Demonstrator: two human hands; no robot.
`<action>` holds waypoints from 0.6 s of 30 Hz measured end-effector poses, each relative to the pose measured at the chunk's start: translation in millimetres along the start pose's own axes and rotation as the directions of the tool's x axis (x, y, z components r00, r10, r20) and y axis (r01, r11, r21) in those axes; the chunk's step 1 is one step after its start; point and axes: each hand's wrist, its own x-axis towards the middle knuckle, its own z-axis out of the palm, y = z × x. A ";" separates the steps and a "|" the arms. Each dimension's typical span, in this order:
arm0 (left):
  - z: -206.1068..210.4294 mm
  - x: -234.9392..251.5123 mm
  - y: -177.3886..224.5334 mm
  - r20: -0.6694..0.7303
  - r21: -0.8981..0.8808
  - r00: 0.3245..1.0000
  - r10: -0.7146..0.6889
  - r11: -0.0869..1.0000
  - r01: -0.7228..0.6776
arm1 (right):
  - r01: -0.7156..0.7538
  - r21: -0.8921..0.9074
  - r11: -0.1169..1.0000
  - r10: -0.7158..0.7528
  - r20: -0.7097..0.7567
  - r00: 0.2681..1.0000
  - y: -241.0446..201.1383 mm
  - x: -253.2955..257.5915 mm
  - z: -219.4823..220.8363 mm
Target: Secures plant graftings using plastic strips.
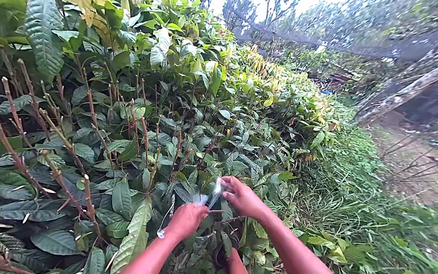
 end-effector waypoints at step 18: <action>-24.1 7.7 18.8 -0.014 0.039 0.998 -0.055 0.998 0.056 | -0.032 -0.243 0.969 0.028 -0.022 0.999 -3.1 13.9 3.5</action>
